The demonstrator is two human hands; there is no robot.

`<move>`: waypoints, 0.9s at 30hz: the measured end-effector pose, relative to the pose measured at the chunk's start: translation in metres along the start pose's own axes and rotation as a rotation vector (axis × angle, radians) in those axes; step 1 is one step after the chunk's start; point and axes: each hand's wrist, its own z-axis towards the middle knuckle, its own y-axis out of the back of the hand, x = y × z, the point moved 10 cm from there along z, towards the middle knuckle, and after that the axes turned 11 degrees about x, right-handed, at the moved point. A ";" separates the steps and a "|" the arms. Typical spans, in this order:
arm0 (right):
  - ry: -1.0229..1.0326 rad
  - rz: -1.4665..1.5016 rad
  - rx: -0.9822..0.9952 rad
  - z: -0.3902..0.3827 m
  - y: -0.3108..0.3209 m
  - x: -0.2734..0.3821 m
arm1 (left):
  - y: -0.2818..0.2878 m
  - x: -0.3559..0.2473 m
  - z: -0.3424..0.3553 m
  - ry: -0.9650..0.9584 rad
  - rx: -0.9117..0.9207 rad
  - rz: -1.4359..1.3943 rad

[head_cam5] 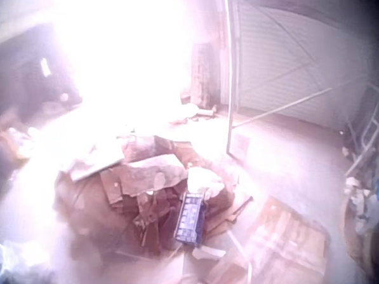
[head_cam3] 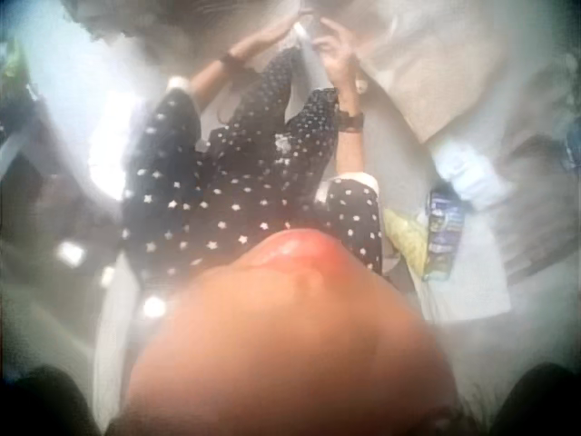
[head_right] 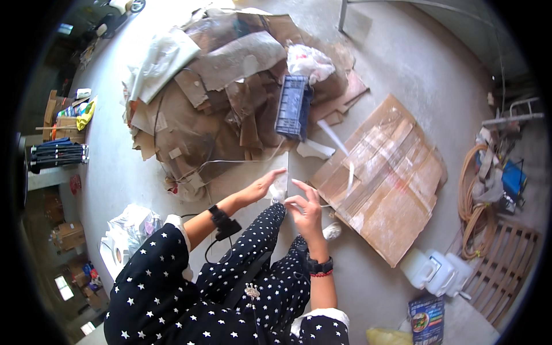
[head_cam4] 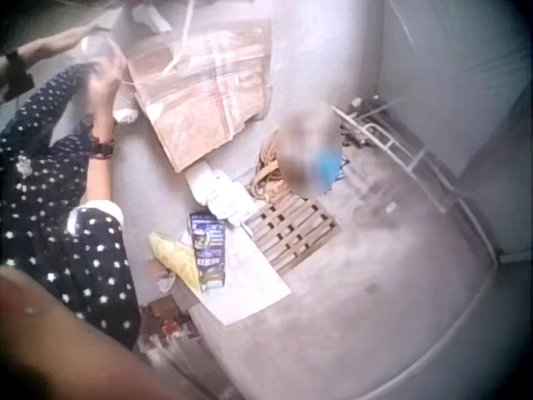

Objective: The person sorts various recyclables including cardboard sheets, a plastic crate, and a piece of foam, moving them between a large pile and a smaller stack.

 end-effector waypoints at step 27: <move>0.301 0.238 -0.418 -0.154 0.179 0.177 | -0.219 -0.224 -0.025 -0.452 0.135 0.319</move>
